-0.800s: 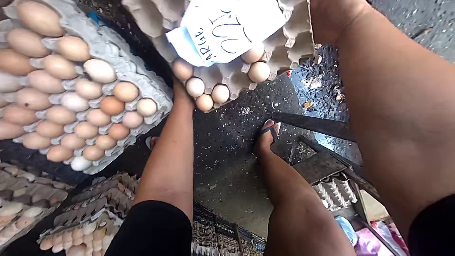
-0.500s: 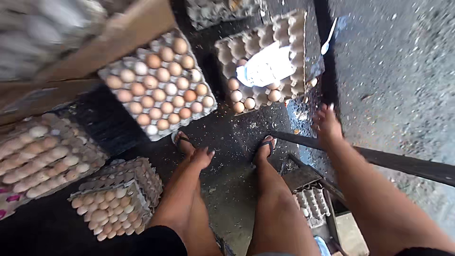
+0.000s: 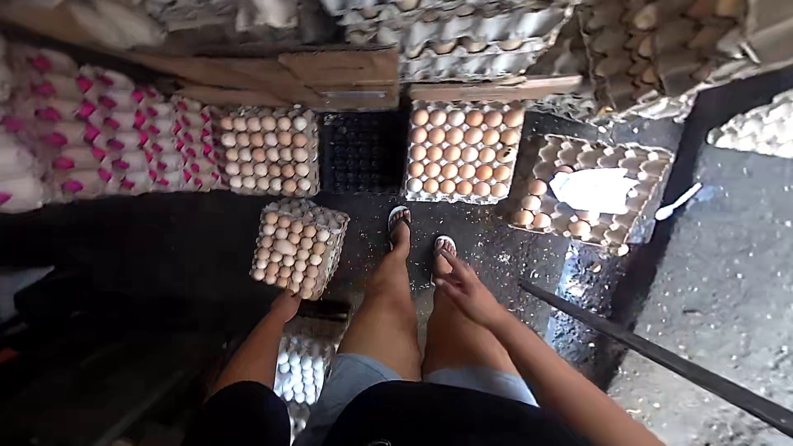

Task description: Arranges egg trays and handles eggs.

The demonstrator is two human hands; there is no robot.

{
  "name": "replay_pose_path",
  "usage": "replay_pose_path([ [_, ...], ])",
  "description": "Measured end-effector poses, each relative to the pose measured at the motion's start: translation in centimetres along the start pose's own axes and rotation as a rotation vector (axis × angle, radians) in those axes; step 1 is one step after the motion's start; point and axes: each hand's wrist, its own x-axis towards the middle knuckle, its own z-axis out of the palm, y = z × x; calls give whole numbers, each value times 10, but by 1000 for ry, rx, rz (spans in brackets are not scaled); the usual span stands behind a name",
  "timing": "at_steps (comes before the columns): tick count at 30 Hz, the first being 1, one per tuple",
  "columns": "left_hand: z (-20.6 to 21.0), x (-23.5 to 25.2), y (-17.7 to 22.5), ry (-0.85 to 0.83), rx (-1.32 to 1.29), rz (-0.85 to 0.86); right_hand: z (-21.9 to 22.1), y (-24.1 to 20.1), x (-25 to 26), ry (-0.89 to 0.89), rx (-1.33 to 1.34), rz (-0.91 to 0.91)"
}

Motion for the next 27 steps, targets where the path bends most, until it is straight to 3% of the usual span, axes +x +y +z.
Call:
replay_pose_path([
  [2, 37, -29, -36, -43, -143, -102, -3, 0, 9, -153, -113, 45],
  [6, 100, -41, -61, -84, -427, -12, -11, -23, 35, -246, -335, 211],
  [11, 109, 6, -54, -1, -563, 6, 26, -86, 66, -326, -567, 225],
  [14, 68, 33, -43, 105, -651, 108, 66, -130, 101, -322, -576, 235],
  [18, 5, 75, -49, 341, -804, 341, 128, -180, 157, -202, -319, 290],
  [22, -85, 125, -62, 427, -903, 380, 178, -216, 238, -22, -27, 351],
  [27, -198, 209, -50, 490, -865, 500, 205, -239, 343, 171, -3, 325],
])
